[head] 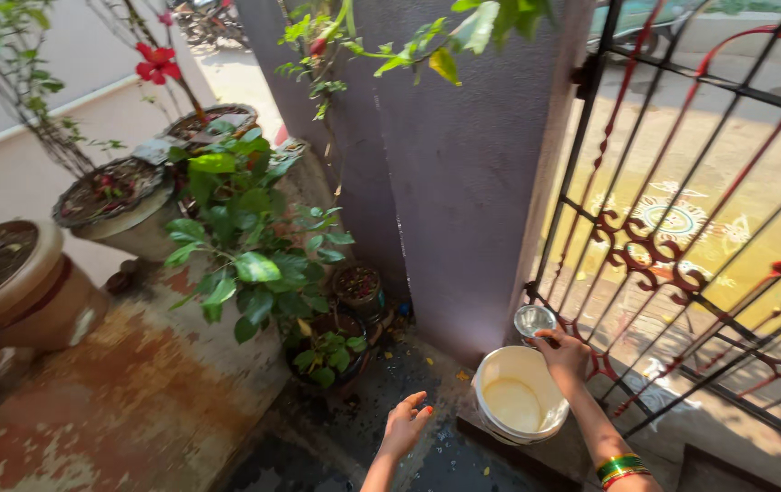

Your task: The person waters several potted plants on a balcony ledge and a climbing vine on a railing using a small metal cup to scoop water from a bucket. They pour water into the soil of each plant one at a time, repeatedly refilling the cup from the bucket.

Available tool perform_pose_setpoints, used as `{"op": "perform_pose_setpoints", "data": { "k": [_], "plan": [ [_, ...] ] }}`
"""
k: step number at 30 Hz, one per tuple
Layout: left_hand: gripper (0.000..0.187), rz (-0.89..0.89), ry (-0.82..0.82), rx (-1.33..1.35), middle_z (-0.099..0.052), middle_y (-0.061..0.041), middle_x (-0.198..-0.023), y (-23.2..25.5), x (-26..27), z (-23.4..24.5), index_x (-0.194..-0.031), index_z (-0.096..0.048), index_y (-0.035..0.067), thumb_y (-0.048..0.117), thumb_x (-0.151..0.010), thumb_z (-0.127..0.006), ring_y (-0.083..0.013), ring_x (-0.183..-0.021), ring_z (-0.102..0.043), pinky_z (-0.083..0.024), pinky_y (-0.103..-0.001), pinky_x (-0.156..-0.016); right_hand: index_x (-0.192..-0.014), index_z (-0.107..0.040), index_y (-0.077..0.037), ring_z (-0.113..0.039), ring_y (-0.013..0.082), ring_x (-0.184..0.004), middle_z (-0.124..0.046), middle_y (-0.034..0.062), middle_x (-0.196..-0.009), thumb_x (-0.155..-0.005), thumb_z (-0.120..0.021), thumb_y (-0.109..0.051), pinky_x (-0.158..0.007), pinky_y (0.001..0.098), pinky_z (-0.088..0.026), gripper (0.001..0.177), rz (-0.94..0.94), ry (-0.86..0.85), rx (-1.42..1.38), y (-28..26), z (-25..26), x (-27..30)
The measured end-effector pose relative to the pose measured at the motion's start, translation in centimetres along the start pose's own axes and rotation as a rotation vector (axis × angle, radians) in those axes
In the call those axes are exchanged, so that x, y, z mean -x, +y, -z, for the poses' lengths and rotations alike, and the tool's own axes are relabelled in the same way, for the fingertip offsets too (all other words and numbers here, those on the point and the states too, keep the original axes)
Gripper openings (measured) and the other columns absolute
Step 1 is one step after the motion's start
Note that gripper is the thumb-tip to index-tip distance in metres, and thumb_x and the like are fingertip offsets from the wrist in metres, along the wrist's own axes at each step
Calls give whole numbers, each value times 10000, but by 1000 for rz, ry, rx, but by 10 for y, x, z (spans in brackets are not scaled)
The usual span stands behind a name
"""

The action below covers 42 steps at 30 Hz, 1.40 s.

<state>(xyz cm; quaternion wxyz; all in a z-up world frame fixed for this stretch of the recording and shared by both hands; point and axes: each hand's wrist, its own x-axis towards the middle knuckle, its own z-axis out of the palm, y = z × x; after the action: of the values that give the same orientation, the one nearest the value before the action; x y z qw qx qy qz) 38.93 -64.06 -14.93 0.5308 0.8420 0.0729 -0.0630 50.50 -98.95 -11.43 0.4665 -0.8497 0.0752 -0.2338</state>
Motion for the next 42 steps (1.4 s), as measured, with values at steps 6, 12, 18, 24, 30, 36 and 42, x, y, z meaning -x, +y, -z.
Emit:
{"op": "perform_pose_setpoints", "data": {
  "k": [6, 12, 18, 24, 30, 36, 42],
  "plan": [
    [552, 245, 48, -33, -632, -71, -1429, -35, 40, 102, -1451, -568, 142, 293, -939, -706, -238, -1287, -625, -509, -353, -1071, -1054, -812, -111, -683, 134, -704, -748, 58, -797, -857, -862, -188, -657, 277, -517, 217, 124, 27, -29, -57, -46, -7],
    [533, 255, 304, 25, -695, -81, -1352, -101, 101, 211, -1397, -604, 111, 290, -912, -733, -224, -1196, -706, -542, -335, -1024, -1013, -795, -96, -711, 102, -834, -757, 81, -1056, -887, -852, -173, -771, 230, -540, 159, 356, -1, -209, -160, -122, 15],
    [499, 191, 515, 49, -739, -114, -1272, -156, 158, 277, -1357, -635, 84, 268, -905, -734, -225, -1130, -743, -575, -335, -963, -1061, -799, -41, -693, 79, -879, -749, 147, -1189, -844, -848, -93, -804, 209, -540, 228, 335, -194, -463, -299, -198, 98],
    [537, 55, 609, 135, -709, -135, -1327, -136, 188, 318, -1387, -613, 69, 275, -909, -745, -252, -1204, -706, -549, -362, -1005, -994, -785, 15, -697, 71, -915, -762, 120, -1140, -793, -854, -50, -801, 221, -550, 222, 519, -492, -650, -408, -246, 203],
    [876, -97, 753, 266, -537, -121, -1489, -82, 202, 377, -1522, -422, 84, 157, -777, -878, -266, -1305, -575, -489, -431, -1036, -954, -776, 51, -741, 81, -850, -805, 96, -955, -800, -817, 1, -775, 228, -600, 167, 360, -995, -800, -488, -262, 297],
    [804, -319, 878, 490, -669, -81, -1324, -61, 233, 424, -1436, -523, 61, 39, -722, -893, -194, -1210, -650, -548, -337, -985, -924, -761, 65, -732, 110, -984, -791, 104, -1103, -782, -813, 24, -826, 254, -621, 157, 430, -1143, -976, -536, -271, 345],
    [532, -328, 1003, 405, -662, 15, -999, -63, 249, 449, -1211, -671, 30, 58, -739, -915, -59, -849, -544, -457, -226, -702, -941, -779, 51, -739, 181, -1075, -766, 141, -1194, -717, -872, -9, -899, 323, -584, 250, 589, -1142, -892, -563, -290, 355]
  ]
}}
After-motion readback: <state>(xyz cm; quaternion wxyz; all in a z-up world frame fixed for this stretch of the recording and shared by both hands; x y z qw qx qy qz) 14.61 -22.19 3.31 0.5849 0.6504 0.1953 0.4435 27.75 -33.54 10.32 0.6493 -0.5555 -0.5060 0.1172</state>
